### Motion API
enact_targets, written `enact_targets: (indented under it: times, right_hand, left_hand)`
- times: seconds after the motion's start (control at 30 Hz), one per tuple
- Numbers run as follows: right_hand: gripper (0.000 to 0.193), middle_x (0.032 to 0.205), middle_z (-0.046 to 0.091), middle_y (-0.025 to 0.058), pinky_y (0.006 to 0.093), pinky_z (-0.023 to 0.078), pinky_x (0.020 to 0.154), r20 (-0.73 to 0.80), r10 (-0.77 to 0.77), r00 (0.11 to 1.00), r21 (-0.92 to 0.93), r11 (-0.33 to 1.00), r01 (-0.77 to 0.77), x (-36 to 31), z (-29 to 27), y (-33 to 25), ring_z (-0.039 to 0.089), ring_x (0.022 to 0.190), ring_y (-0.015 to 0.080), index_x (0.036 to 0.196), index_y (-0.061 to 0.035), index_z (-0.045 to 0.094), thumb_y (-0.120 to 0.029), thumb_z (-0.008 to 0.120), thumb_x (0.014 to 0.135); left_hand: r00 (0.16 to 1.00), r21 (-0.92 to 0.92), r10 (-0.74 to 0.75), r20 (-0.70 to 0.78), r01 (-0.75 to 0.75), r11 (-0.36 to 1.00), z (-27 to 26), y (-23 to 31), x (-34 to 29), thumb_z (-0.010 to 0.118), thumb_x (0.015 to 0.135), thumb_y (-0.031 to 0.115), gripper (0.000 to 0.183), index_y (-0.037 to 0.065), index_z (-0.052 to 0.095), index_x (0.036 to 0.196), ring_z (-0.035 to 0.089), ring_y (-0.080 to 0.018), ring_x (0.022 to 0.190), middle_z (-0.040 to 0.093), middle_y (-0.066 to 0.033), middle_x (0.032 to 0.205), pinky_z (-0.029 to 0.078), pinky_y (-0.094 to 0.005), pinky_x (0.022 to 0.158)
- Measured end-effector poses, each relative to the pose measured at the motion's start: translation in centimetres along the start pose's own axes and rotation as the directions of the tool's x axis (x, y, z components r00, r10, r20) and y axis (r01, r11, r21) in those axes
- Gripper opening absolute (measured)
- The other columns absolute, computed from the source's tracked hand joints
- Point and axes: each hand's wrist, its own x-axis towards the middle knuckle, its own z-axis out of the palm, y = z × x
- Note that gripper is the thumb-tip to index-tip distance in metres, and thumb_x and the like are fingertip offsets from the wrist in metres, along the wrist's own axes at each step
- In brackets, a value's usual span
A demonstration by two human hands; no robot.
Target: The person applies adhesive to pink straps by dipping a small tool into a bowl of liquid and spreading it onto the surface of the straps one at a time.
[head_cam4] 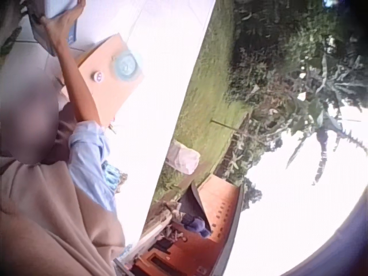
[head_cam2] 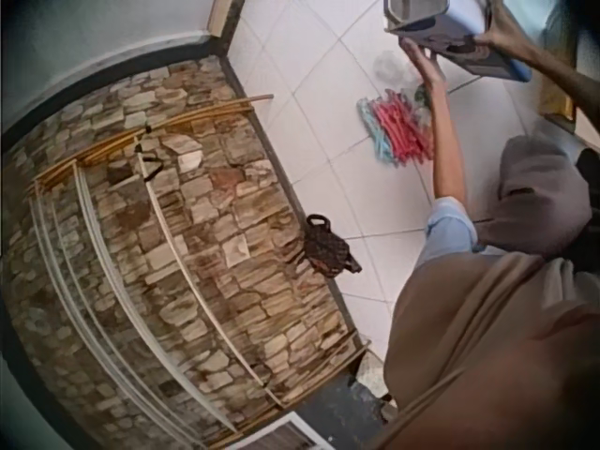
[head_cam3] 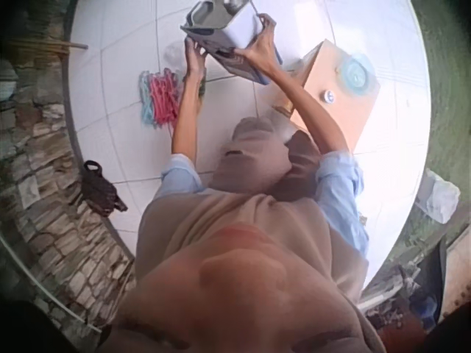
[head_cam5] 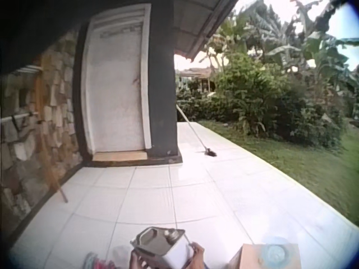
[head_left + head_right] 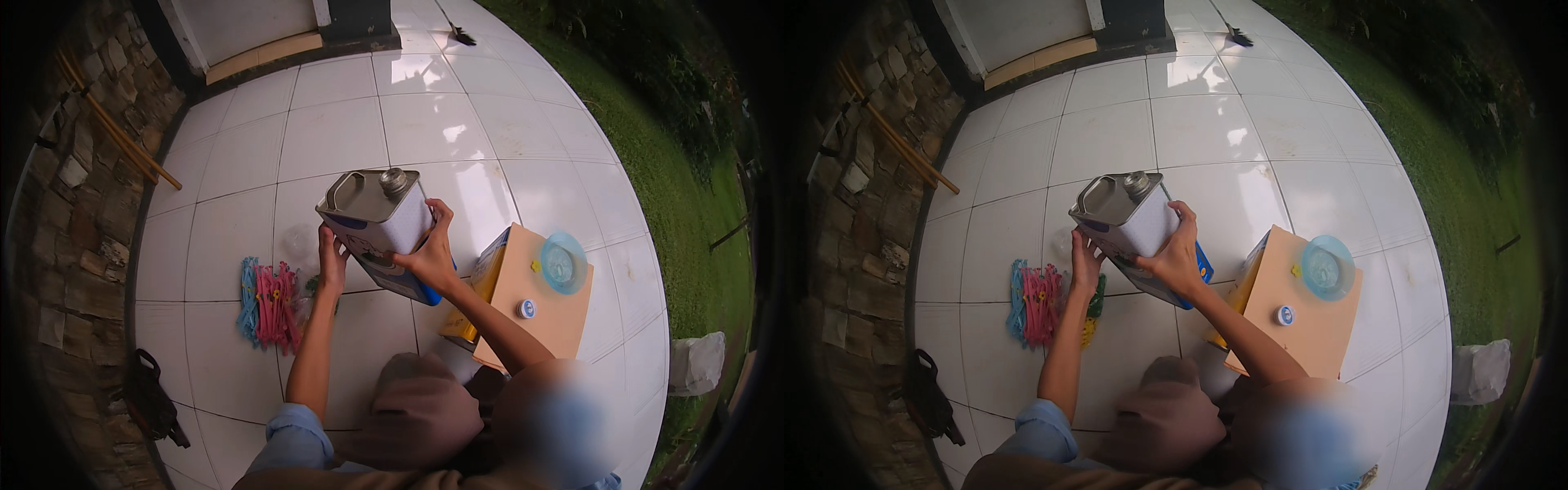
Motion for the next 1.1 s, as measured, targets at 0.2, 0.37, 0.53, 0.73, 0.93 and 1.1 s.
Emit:
enact_targets:
  times: [0.2,0.37,0.53,0.73,0.93,1.1]
  right_hand:
    - [0.125,0.133,0.018,0.0211,0.0392,0.021,0.106,0.162,0.026,0.987,-0.049,0.999,-0.018,-0.9,0.1,4.1,0.023,0.126,0.0351,0.136,-0.0043,-0.009,-0.006,0.079,0.048]
    - [0.131,0.137,0.014,0.0172,0.0368,0.018,0.108,0.145,0.078,0.986,-0.072,0.995,-0.068,-1.6,0.2,6.6,0.018,0.128,0.0325,0.136,-0.0037,-0.016,-0.002,0.078,0.045]
    - [0.131,0.138,0.012,0.0168,0.0362,0.021,0.108,0.112,0.05,0.992,-0.18,0.983,-0.03,-2.4,0.1,8.8,0.019,0.129,0.032,0.136,-0.0039,-0.015,0.003,0.077,0.044]
    - [0.125,0.14,0.012,0.0201,0.0369,0.023,0.107,0.104,0.147,0.984,-0.056,0.988,-0.142,-3.5,-1.0,8.9,0.021,0.129,0.0343,0.136,0.0006,-0.01,-0.001,0.079,0.048]
    - [0.113,0.139,0.02,0.0238,0.0359,0.028,0.104,0.188,0.236,0.953,-0.162,0.965,-0.207,-3.6,-4.5,8.5,0.027,0.127,0.0371,0.137,0.0009,-0.006,0.0,0.074,0.057]
    - [0.043,0.117,0.053,0.0157,0.0359,0.046,0.087,0.124,0.228,0.966,-0.243,0.951,-0.194,-7.1,-14.0,-3.8,0.056,0.102,0.0293,0.122,-0.0057,0.048,-0.007,0.058,0.08]
  left_hand:
    - [0.987,0.064,0.159,-0.023,-0.158,0.985,-1.0,-2.9,0.9,0.058,0.078,0.054,0.069,0.006,0.029,0.12,0.032,-0.0197,0.119,0.035,-0.0063,0.124,0.025,-0.0379,0.1]
    - [0.991,-0.008,0.13,0.01,-0.13,0.991,-0.1,-4.4,1.4,0.068,0.076,0.012,0.049,0.006,0.03,0.108,0.05,-0.015,0.092,0.048,-0.0094,0.104,0.043,-0.0295,0.081]
    - [0.998,0.011,0.053,0.038,-0.053,0.999,0.2,-5.4,0.8,0.067,0.077,0.01,0.051,0.007,0.028,0.11,0.05,-0.0152,0.093,0.048,-0.0112,0.104,0.043,-0.0288,0.083]
    - [0.997,0.08,0.052,0.06,-0.057,0.995,1.0,-6.1,-0.1,0.064,0.079,0.013,0.046,0.008,0.029,0.109,0.05,-0.0154,0.094,0.049,-0.0088,0.103,0.039,-0.0308,0.087]
    - [0.998,0.17,0.043,0.042,-0.049,0.984,2.4,-6.6,-0.5,0.066,0.079,0.016,0.051,0.005,0.029,0.112,0.049,-0.018,0.102,0.047,-0.0111,0.108,0.036,-0.0312,0.092]
    - [0.851,0.591,0.524,0.03,-0.438,0.678,7.0,-2.5,-6.0,0.066,0.078,0.013,0.053,-0.001,0.035,0.118,0.045,-0.0221,0.109,0.046,-0.0133,0.111,0.033,-0.034,0.097]
